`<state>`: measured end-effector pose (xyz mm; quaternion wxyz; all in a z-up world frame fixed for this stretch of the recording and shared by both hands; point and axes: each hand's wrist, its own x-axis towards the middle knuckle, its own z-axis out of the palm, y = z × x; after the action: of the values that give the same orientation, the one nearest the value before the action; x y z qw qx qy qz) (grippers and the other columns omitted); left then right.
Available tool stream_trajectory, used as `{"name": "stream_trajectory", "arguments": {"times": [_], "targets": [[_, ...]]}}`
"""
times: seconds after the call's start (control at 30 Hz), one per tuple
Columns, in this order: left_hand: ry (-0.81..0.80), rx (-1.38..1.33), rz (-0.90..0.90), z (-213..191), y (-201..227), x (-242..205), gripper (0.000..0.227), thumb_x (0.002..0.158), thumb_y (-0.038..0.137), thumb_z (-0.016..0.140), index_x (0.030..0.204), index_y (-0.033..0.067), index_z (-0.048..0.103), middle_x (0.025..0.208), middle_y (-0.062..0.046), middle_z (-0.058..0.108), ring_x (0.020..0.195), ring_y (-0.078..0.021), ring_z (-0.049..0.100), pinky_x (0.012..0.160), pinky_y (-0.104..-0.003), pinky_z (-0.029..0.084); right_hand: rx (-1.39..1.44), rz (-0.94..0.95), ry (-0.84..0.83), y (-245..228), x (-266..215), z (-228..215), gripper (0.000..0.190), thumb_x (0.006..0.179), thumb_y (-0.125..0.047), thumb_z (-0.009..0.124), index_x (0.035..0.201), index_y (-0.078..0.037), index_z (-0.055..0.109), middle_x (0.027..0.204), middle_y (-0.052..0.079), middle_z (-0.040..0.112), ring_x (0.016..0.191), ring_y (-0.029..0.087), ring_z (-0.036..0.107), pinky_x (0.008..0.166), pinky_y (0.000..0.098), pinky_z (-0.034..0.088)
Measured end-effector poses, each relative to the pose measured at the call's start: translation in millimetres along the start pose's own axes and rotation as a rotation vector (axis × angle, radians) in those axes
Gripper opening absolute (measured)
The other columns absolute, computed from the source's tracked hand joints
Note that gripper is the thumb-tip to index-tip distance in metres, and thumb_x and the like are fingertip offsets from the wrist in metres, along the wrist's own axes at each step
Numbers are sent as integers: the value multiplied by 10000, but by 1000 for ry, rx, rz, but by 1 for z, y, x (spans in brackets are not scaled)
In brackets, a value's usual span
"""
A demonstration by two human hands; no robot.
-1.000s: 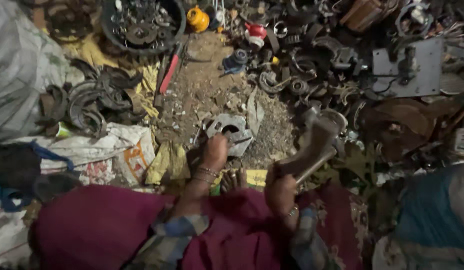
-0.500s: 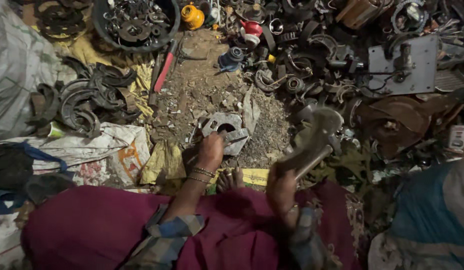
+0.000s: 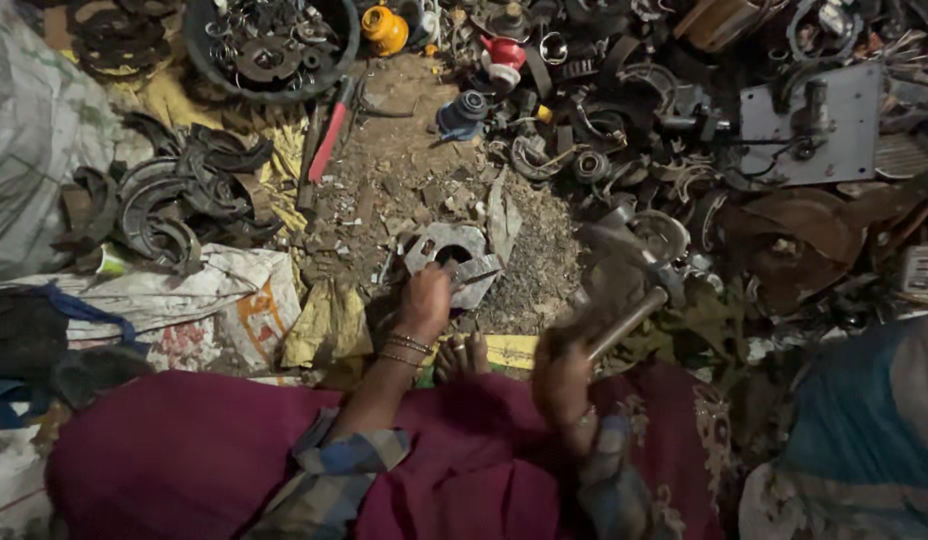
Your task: The person sits on the floor and repeatedly strikes a metal part with a hammer. The person holds the metal piece with one hand and swings the hammer with the other, striking the same area multiple times.
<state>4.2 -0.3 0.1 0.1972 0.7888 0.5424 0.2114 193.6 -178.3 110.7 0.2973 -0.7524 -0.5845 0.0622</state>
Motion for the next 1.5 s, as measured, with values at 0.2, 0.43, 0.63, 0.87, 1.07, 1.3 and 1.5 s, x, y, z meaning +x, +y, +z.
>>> {"name": "stream_trajectory", "arguments": {"times": [0.2,0.43,0.63,0.87,1.07,1.3,1.5], "targets": [[-31,18,-59,-8,-3,13,410,1071,281,473,926,14,747,988,-247,694,907,-420,699,767,-509,563,-104,-61,-289,4,7,29,467,956,-255,649,1282,38,489,778,243,671,688,470,660,573,564,498],[-16,28,2,-9,2,5,378,1074,248,460,1090,-40,704,962,-293,682,865,-436,685,732,-519,555,138,-5,-59,-11,3,19,431,979,-271,632,1264,21,495,838,264,676,766,479,660,632,558,507],[-277,301,121,-28,27,-1,319,1019,259,588,1306,138,658,1212,-169,673,1157,-327,648,989,-434,544,226,144,-273,35,-15,44,402,999,-285,618,1249,7,500,889,281,681,834,486,661,683,552,516],[64,-52,30,-39,53,5,411,944,362,693,1268,112,742,1128,-157,739,1005,-369,700,867,-455,563,258,272,-378,49,-14,76,399,1013,-316,606,1260,-18,507,930,296,682,882,495,657,730,548,520],[35,-384,-183,-38,45,8,428,955,423,738,1229,96,781,1091,-209,756,942,-363,740,828,-437,559,221,361,-421,41,-11,81,406,990,-362,650,1206,-37,538,933,289,682,882,495,655,746,555,520],[-20,-457,-255,-43,47,14,444,908,464,750,1208,139,783,1026,-214,767,909,-359,754,813,-443,561,216,368,-424,41,-10,84,391,975,-359,657,1182,-44,552,940,280,685,893,493,654,749,556,517],[-320,-63,-218,-36,42,18,612,909,530,678,1447,239,656,994,-245,765,921,-432,741,798,-490,567,227,356,-438,41,-10,80,387,975,-344,666,1181,-36,552,948,285,682,904,499,650,759,560,515]]}}
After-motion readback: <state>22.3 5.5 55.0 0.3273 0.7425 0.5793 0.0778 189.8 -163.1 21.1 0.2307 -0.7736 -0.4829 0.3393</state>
